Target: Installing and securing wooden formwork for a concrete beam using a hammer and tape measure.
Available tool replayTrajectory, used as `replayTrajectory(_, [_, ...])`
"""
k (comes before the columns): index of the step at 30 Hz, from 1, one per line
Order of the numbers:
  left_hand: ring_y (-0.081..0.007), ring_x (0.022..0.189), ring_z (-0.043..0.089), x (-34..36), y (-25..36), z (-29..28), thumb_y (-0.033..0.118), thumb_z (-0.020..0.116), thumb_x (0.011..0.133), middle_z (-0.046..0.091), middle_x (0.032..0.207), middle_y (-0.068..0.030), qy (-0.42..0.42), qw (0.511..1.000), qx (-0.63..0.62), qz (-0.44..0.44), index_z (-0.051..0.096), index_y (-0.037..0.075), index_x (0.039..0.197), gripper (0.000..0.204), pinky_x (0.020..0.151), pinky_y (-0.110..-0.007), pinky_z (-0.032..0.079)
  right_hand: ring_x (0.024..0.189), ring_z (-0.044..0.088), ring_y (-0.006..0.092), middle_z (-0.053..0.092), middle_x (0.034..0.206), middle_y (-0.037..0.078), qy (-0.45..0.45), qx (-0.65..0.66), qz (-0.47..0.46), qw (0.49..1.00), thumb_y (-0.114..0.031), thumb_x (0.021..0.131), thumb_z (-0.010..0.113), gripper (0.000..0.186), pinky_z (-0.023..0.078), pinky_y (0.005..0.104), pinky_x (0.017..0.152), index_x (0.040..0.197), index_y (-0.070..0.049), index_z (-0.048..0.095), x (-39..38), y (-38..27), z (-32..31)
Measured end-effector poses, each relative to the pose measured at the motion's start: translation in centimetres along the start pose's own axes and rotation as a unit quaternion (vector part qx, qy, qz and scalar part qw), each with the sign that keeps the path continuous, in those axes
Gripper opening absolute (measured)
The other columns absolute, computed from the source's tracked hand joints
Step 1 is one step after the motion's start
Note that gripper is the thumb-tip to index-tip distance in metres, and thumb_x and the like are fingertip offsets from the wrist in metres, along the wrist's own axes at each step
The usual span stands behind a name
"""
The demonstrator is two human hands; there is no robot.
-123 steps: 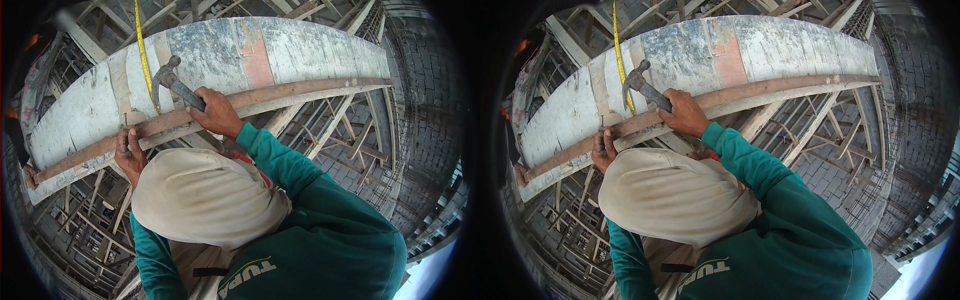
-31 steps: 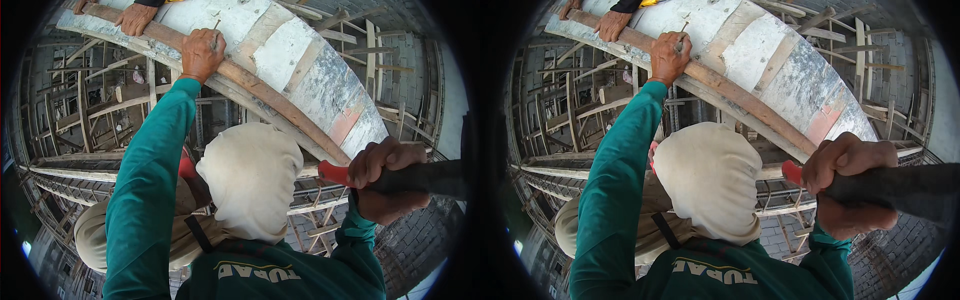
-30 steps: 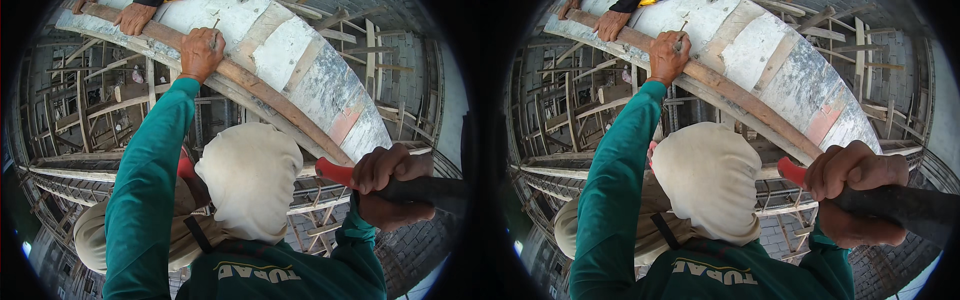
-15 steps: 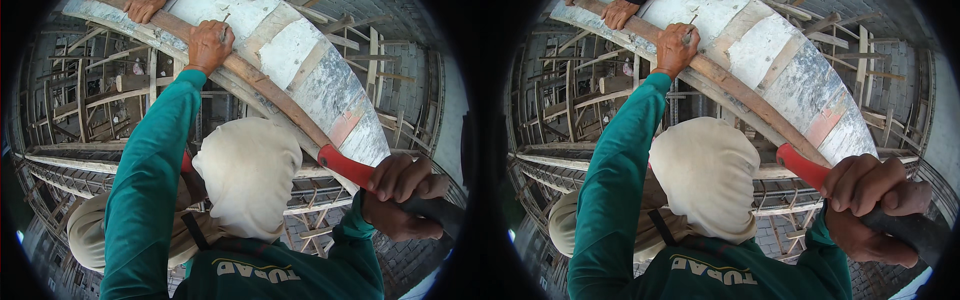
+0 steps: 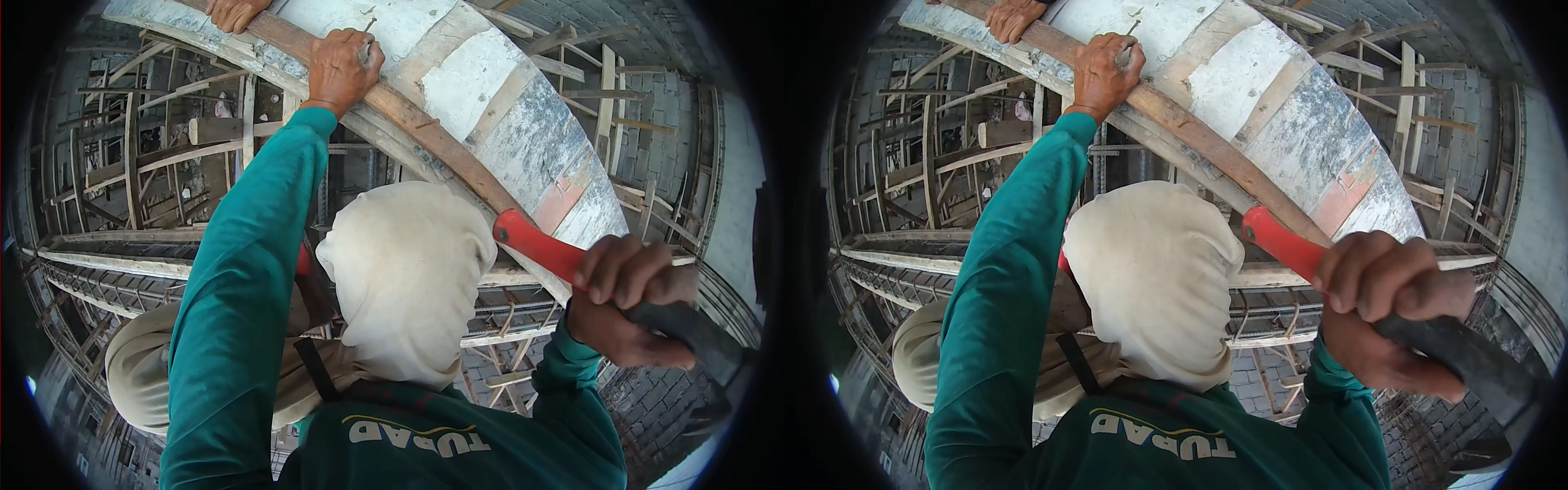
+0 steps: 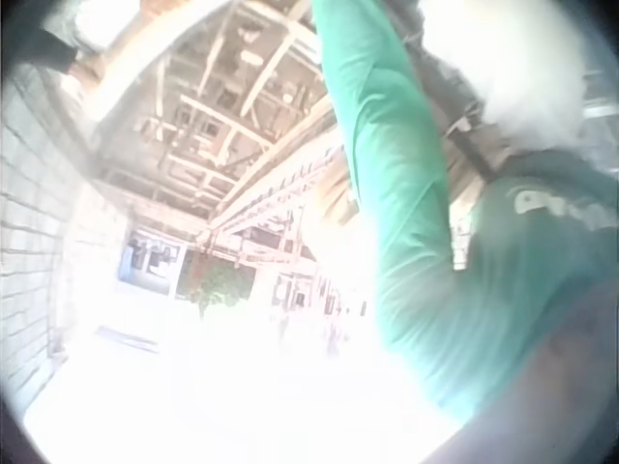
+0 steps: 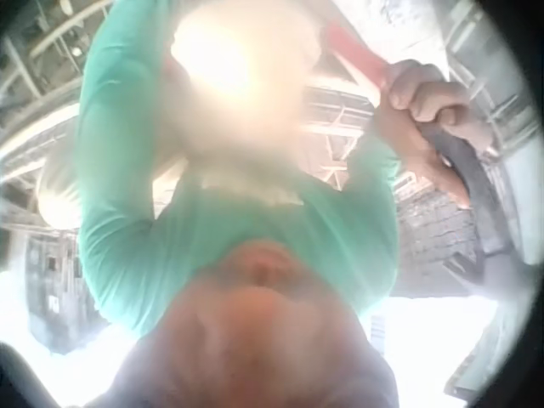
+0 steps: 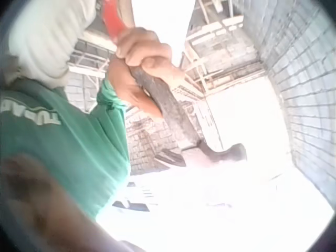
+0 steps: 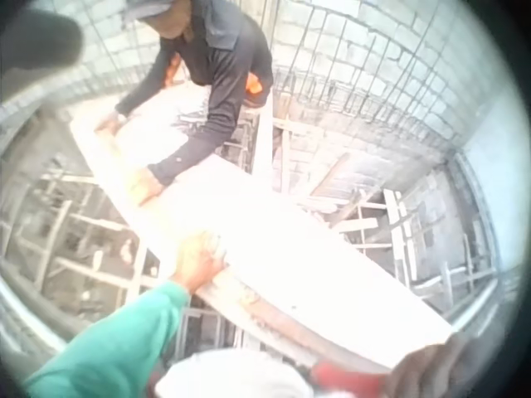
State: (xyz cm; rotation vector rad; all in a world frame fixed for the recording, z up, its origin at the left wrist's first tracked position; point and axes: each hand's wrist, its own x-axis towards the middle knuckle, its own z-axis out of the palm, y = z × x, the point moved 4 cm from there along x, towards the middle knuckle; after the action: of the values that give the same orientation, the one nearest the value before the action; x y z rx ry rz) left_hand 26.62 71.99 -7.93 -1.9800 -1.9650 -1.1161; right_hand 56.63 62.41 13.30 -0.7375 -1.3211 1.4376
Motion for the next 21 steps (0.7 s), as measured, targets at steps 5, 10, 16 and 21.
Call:
replayTrajectory(5, [-0.0268, 0.086, 0.066, 0.7, -0.7, 0.4, 0.021, 0.069, 0.084, 0.071, 0.086, -0.0074, -0.005, 1.000, -0.002, -0.005, 0.075, 0.007, 0.089, 0.016, 0.080, -0.042, 0.043, 0.062, 0.044, 0.0100, 0.051, 0.068, 0.002, -0.068, -0.222, 0.285, 0.930, -0.051, 0.107, 0.045, 0.056, 0.040, 0.0265, 0.059, 0.086, -0.001, 0.057, -3.1, 11.1, -0.7])
replayTrajectory(10, [-0.0269, 0.087, 0.066, 0.1, -0.8, 0.5, 0.022, 0.070, 0.083, 0.071, 0.087, -0.0074, -0.004, 1.000, 0.000, -0.002, 0.076, 0.008, 0.091, 0.017, 0.078, -0.043, 0.043, 0.061, 0.053, 0.0123, 0.049, 0.083, 0.003, -0.052, -0.022, -0.112, 0.992, -0.082, 0.091, 0.042, 0.078, 0.050, 0.0315, 0.055, 0.106, -0.006, 0.050, 4.5, -6.2, -1.1])
replayTrajectory(16, [-0.0268, 0.089, 0.067, 0.0, -0.4, 0.9, 0.024, 0.069, 0.084, 0.072, 0.088, -0.0073, -0.004, 1.000, 0.005, 0.006, 0.076, 0.008, 0.092, 0.019, 0.080, -0.043, 0.043, 0.063, 0.049, 0.0090, 0.055, 0.071, 0.002, -0.037, -0.148, 0.191, 0.970, -0.063, 0.101, 0.047, 0.061, 0.045, 0.0297, 0.060, 0.086, -0.005, 0.058, -5.2, 10.1, -1.4])
replayTrajectory(21, [-0.0281, 0.091, 0.067, -0.9, -1.7, 0.2, 0.025, 0.069, 0.085, 0.072, 0.091, -0.0083, -0.022, 1.000, 0.015, -0.004, 0.076, 0.008, 0.095, 0.022, 0.082, -0.043, 0.044, 0.055, 0.047, 0.0099, 0.055, 0.072, 0.005, 0.051, -0.099, 0.219, 0.969, -0.058, 0.105, 0.044, 0.058, 0.043, 0.0275, 0.053, 0.098, -0.002, 0.057, -0.4, 4.2, -0.5])
